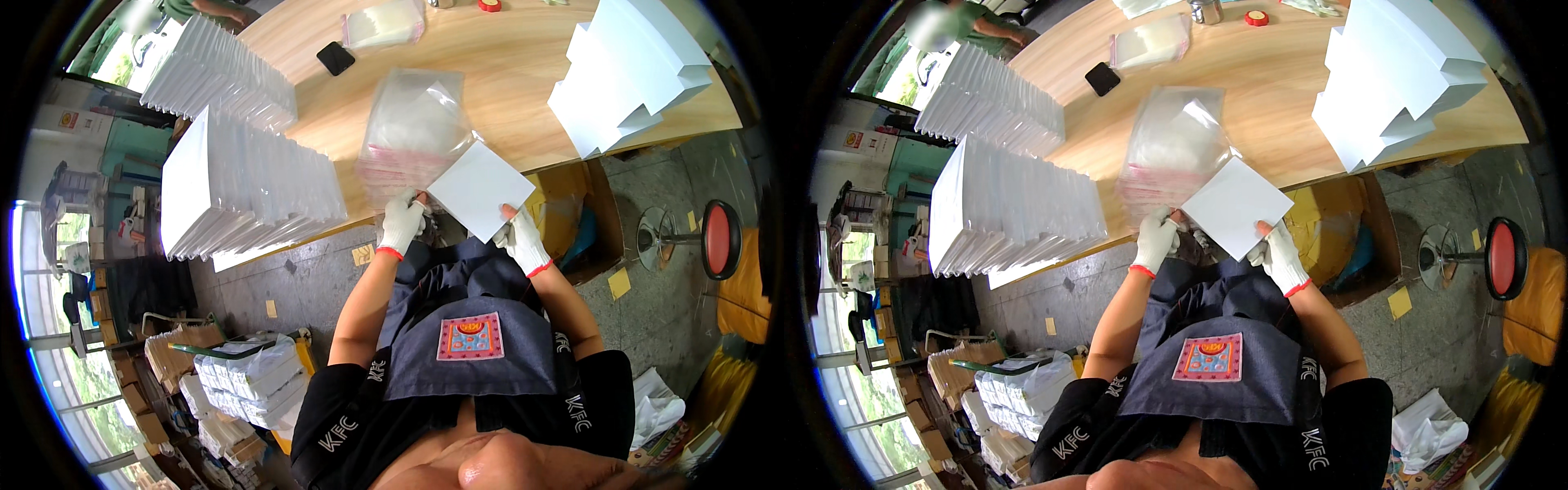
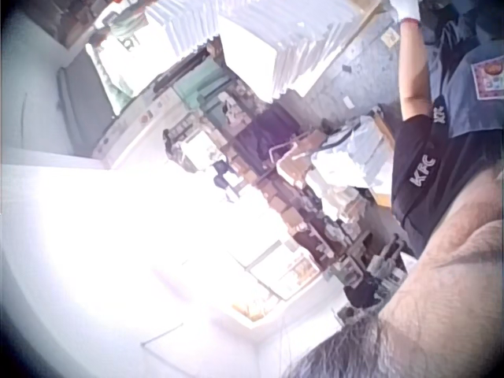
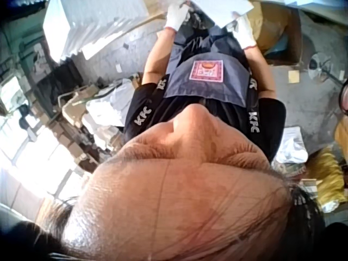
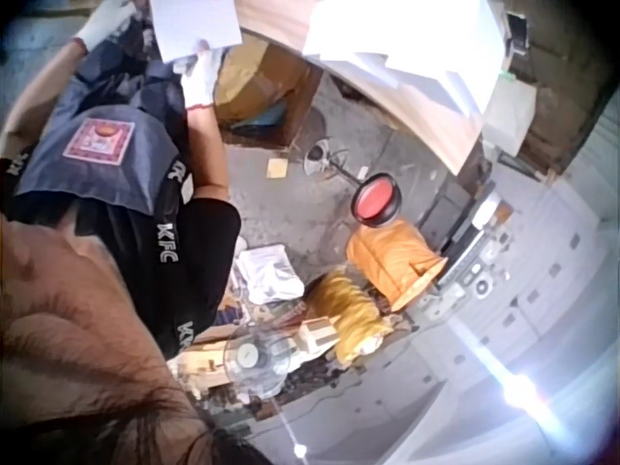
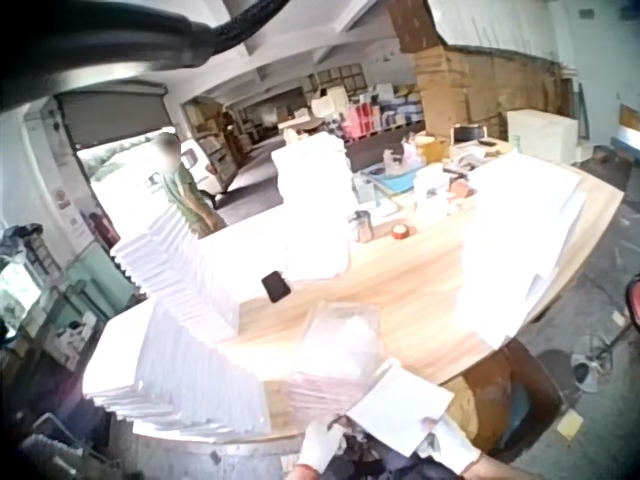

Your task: The person repeatedly picks white boxes and inserts them into clear plastic bags at a table. They then place the bagged boxes into a stack on the right side of the table. The process is repeated continuously throughout the clip.

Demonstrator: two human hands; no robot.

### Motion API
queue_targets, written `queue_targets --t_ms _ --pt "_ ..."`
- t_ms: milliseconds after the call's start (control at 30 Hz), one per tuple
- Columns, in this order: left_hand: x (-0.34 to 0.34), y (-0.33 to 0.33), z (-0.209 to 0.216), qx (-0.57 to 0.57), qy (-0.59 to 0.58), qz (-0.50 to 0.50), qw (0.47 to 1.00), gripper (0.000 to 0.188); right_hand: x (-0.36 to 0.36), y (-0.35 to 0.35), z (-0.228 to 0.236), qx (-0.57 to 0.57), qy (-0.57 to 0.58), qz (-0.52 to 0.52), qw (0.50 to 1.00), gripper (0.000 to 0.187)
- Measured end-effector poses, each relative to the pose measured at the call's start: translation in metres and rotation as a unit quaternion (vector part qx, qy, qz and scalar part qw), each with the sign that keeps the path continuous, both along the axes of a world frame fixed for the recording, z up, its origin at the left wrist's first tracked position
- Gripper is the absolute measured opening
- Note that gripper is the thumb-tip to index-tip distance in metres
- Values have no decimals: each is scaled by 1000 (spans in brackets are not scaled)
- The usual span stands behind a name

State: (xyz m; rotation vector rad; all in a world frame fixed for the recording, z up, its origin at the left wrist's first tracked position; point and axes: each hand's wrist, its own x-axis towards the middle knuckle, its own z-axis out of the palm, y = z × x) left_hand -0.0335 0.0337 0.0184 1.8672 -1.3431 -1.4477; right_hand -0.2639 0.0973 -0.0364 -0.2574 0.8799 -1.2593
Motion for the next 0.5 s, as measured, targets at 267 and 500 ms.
queue_targets --t_ms 267,500 --pt "-8 14 -23 -318 -285 -75 901 15 -3 -1 -2 -34 12 4 999 40" --pt "2 8 -35 -310 -177 -95 929 17 4 1 7 -31 -12 10 999 38"
